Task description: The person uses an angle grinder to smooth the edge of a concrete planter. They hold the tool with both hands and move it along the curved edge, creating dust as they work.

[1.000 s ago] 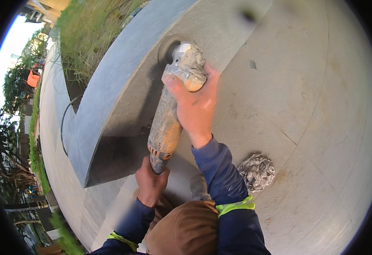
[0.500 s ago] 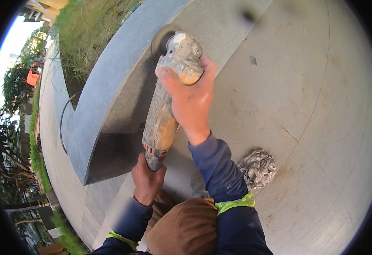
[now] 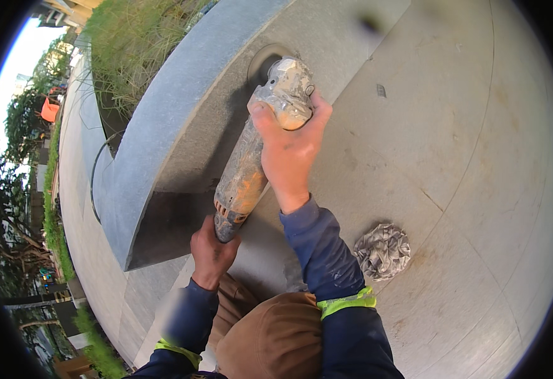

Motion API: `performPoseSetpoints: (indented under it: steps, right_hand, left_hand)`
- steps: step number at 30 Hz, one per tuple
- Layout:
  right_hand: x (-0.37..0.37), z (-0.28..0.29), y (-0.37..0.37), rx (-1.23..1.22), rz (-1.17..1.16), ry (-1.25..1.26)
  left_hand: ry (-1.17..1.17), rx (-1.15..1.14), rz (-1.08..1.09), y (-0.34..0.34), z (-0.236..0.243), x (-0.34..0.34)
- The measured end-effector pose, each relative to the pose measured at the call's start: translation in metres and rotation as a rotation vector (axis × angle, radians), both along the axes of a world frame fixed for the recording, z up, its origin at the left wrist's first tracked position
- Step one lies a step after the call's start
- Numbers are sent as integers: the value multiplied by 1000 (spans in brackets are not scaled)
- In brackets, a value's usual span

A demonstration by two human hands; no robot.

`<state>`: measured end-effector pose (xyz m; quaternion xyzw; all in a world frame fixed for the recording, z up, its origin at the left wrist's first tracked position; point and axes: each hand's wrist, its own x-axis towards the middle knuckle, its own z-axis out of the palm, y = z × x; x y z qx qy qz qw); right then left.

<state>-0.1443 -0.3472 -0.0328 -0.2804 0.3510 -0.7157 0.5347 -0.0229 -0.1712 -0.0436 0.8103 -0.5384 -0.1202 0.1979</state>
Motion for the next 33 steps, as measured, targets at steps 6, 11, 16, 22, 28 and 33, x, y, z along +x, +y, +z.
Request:
performPoseSetpoints:
  steps: [6, 11, 16, 22, 28, 33]
  right_hand:
    - [-2, 3, 4, -10, 2, 49]
    - [-2, 5, 1, 11, -3, 21]
    - [-3, 0, -4, -46, -49, 121]
    - [-3, 10, -3, 9, 1, 81]
    - [-13, -10, -8, 75, 32, 91]
    - [-11, -32, -7, 264, 62, 1]
  left_hand:
    - [-10, -14, 15, 4, -5, -4]
    - [5, 24, 26, 1, -1, -7]
    - [36, -9, 27, -1, 3, -10]
    - [36, -20, 31, 4, 4, -16]
    - [1, 35, 32, 0, 3, -21]
    - [-69, 202, 0, -4, 0, -18]
